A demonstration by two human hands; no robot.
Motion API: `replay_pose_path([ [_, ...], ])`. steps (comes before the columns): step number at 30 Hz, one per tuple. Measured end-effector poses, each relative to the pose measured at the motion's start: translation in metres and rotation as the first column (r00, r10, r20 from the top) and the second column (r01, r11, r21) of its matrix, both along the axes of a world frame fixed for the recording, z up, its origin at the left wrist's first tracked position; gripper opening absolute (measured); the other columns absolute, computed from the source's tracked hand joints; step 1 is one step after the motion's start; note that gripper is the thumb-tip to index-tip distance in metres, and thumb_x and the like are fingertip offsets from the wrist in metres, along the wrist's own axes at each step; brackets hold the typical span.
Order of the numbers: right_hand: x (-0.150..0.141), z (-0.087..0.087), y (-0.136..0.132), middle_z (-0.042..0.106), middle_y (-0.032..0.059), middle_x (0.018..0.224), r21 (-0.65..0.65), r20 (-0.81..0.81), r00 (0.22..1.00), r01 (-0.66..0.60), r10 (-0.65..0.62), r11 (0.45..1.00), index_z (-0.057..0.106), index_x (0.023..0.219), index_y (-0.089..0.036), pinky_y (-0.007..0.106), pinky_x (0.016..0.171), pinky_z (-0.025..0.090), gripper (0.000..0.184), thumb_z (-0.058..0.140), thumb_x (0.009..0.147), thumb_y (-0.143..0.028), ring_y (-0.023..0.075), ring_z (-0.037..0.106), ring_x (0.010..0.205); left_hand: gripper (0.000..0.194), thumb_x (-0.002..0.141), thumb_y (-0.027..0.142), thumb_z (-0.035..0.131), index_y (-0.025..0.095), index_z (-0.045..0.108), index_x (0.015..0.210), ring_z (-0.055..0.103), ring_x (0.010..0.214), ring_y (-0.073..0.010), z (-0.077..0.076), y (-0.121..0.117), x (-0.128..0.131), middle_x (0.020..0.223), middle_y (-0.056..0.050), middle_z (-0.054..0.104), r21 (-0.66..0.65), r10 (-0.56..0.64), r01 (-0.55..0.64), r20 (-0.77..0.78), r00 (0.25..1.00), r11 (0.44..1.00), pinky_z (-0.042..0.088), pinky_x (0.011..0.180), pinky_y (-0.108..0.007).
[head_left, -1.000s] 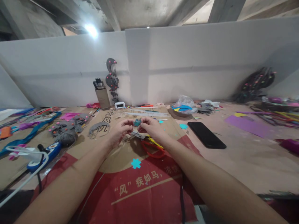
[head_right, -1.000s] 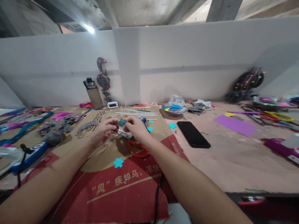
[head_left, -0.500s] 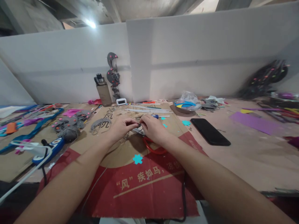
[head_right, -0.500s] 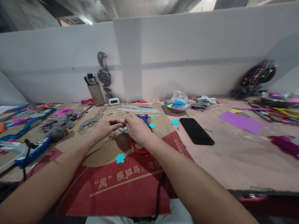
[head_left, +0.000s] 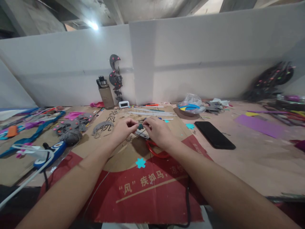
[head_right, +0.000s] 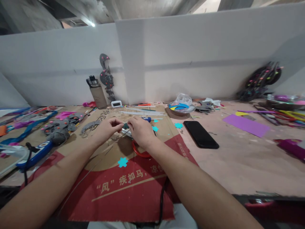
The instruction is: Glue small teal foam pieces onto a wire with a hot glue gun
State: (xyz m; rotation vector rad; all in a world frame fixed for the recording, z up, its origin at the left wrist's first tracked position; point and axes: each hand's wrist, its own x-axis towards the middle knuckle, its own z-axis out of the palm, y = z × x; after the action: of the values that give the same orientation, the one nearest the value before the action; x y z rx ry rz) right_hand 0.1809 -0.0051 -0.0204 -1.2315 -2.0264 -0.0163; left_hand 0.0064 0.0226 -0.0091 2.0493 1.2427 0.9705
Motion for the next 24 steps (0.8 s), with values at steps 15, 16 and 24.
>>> replay_pose_path([
  [15, -0.007, -0.001, -0.004, 0.058, 0.0014, 0.075, -0.011, -0.257, 0.961, -0.108, 0.102, 0.994, 0.054, 0.078, -0.019, 0.026, 0.066, 0.037, 0.008, 0.047, 0.081, -0.016, 0.0137, 0.050, 0.071, 0.014, 0.063, 0.016, 0.058, 0.018, 0.048, 0.073, 0.058, 0.052, -0.0134, -0.009, 0.000, 0.007, 0.057, 0.003, 0.058, -0.175, 0.170, -0.112, 0.365, 0.915, 0.978, 0.048, 0.055, -0.028],
  [16, -0.007, -0.001, -0.004, 0.058, 0.0015, 0.075, -0.028, -0.284, 0.955, -0.101, 0.089, 0.994, 0.054, 0.077, -0.019, 0.026, 0.066, 0.037, 0.008, 0.048, 0.080, -0.018, 0.0139, 0.050, 0.071, 0.019, 0.063, 0.014, 0.058, 0.018, 0.048, 0.078, 0.058, 0.052, -0.0132, -0.010, 0.000, 0.008, 0.058, 0.004, 0.056, -0.218, 0.168, -0.076, 0.442, 0.881, 0.973, 0.049, 0.055, -0.028],
  [24, -0.010, -0.010, 0.008, 0.055, -0.0015, 0.069, -0.259, -0.575, 0.818, -0.185, 0.002, 0.948, 0.049, 0.073, -0.020, 0.028, 0.062, 0.042, 0.007, 0.047, 0.078, -0.025, 0.0127, 0.052, 0.062, 0.031, 0.060, 0.013, 0.063, 0.016, 0.055, 0.089, 0.060, 0.057, -0.0119, -0.009, -0.004, 0.013, 0.071, 0.001, 0.058, -0.314, 0.101, 0.119, 0.602, 0.792, 0.942, 0.053, 0.057, -0.029],
])
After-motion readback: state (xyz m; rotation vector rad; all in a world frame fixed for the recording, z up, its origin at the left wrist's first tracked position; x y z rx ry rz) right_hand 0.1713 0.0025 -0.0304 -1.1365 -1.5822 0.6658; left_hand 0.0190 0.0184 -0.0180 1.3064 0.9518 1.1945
